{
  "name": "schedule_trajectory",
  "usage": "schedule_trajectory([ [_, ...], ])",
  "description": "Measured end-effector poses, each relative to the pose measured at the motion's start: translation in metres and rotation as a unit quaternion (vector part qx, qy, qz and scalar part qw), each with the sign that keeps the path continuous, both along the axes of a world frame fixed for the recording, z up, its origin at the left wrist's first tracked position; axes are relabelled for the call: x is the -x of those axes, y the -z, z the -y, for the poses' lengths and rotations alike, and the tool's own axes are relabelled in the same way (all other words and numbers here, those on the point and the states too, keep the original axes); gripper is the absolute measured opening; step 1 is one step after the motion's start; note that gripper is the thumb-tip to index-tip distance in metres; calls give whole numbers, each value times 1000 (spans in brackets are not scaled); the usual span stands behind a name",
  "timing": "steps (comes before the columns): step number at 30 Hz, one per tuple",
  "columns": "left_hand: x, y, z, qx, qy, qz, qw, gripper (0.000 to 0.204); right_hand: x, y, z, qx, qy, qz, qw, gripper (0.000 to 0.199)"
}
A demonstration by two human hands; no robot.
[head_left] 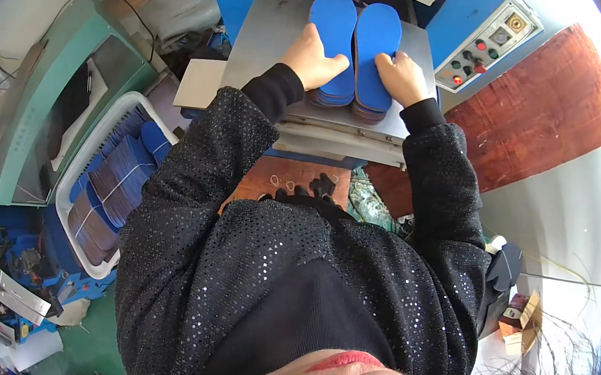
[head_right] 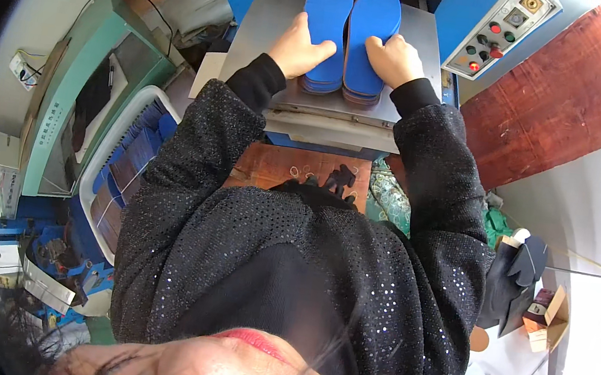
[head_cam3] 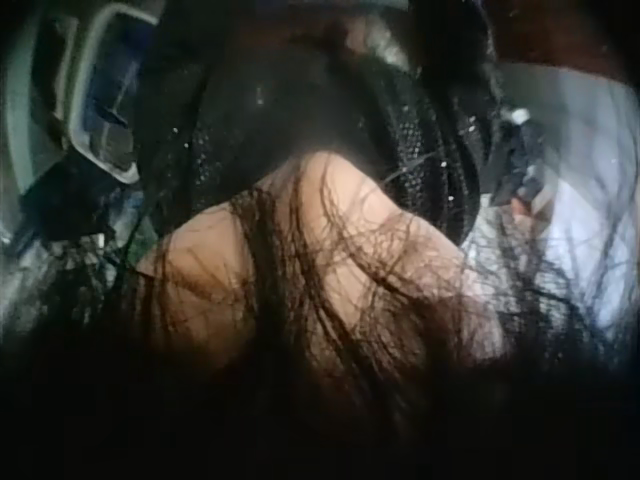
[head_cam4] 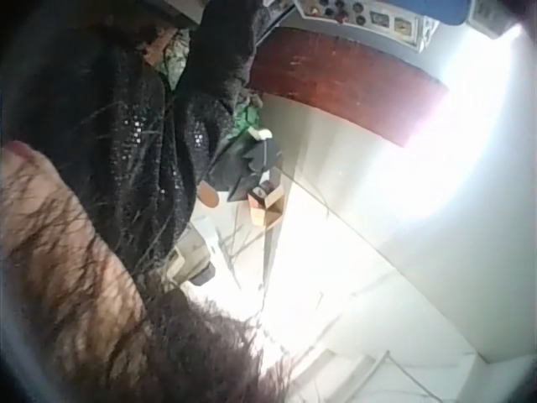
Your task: The person presses shoe insoles in a machine, binds stacks of insoles using rubber bands by hand, and places the bundled insoles into a basket.
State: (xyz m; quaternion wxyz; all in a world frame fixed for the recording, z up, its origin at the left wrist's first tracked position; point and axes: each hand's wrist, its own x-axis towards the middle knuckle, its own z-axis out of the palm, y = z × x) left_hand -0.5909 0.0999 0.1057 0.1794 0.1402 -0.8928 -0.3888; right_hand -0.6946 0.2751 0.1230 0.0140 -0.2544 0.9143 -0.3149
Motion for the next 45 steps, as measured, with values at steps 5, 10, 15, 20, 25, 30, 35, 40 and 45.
schedule_trajectory([
  [5,3,-10,9,10,-3,16,1000,73,6,2,11,-26,-6,-31,999,57],
  [10,10,-21,16,91,-17,24,995,86,7,-29,17,-132,-26,-137,981,73],
  [15,26,-45,18,186,32,162,969,77,2,-53,51,-265,-22,-81,961,89],
  [20,38,-48,18,216,62,197,954,59,4,-48,62,-303,-29,-24,952,107],
  [25,46,-37,18,225,30,162,960,50,9,-44,63,-345,-53,-48,936,114],
  [30,49,-35,16,257,14,152,954,51,4,-41,68,-348,-12,-60,935,114],
  [35,44,-43,12,239,8,137,961,63,11,-42,59,-307,23,-86,947,110],
  [40,41,-49,0,307,-25,157,938,81,37,-59,15,-237,2,-114,965,75],
  [45,51,-50,-8,327,-43,200,922,90,36,-40,-37,-224,60,-63,971,98],
])
